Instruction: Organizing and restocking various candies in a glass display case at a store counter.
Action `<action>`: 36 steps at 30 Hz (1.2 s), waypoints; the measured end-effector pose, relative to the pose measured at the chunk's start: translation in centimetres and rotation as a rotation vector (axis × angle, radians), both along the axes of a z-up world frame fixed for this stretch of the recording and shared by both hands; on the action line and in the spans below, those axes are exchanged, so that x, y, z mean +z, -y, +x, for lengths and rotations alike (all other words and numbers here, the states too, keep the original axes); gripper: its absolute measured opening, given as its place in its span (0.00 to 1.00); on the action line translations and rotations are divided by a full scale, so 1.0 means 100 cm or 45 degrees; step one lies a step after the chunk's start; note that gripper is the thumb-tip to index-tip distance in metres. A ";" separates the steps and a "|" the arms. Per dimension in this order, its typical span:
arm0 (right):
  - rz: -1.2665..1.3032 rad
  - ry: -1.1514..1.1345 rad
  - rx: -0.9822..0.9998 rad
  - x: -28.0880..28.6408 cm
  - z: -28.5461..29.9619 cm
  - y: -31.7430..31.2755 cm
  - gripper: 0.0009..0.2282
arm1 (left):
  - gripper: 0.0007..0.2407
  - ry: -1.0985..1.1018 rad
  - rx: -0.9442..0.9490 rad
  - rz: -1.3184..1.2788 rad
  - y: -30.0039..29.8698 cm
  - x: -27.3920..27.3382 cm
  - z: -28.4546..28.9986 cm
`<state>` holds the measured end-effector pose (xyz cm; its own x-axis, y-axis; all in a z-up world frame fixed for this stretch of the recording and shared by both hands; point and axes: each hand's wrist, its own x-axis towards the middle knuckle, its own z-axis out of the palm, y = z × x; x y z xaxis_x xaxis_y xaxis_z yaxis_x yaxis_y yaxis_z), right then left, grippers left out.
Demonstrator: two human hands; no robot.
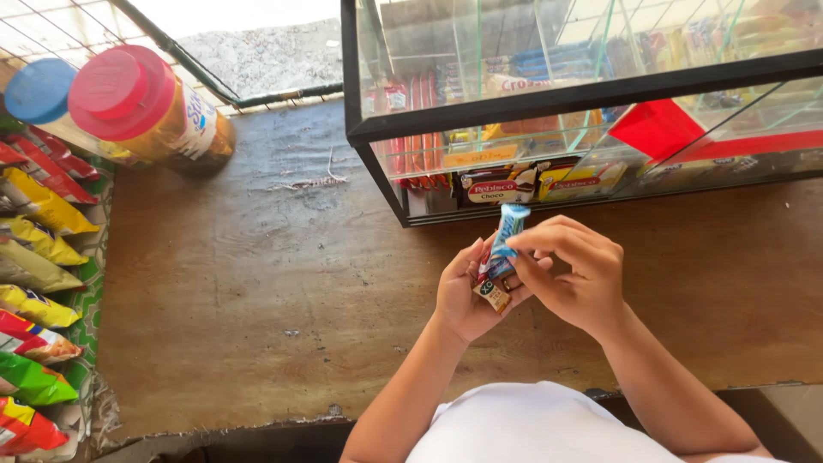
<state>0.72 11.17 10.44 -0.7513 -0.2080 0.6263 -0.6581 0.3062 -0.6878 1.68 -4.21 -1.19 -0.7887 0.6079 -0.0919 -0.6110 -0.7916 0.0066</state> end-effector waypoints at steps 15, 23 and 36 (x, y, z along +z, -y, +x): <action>-0.071 0.622 -0.112 0.037 -0.079 0.011 0.25 | 0.18 0.112 0.008 -0.004 0.006 0.003 -0.003; 0.067 0.622 -0.121 0.047 -0.085 0.008 0.30 | 0.19 0.121 0.004 -0.112 -0.006 0.005 -0.005; -0.017 0.196 -0.215 0.010 -0.042 -0.039 0.08 | 0.20 0.096 -0.047 -0.115 -0.028 0.002 -0.010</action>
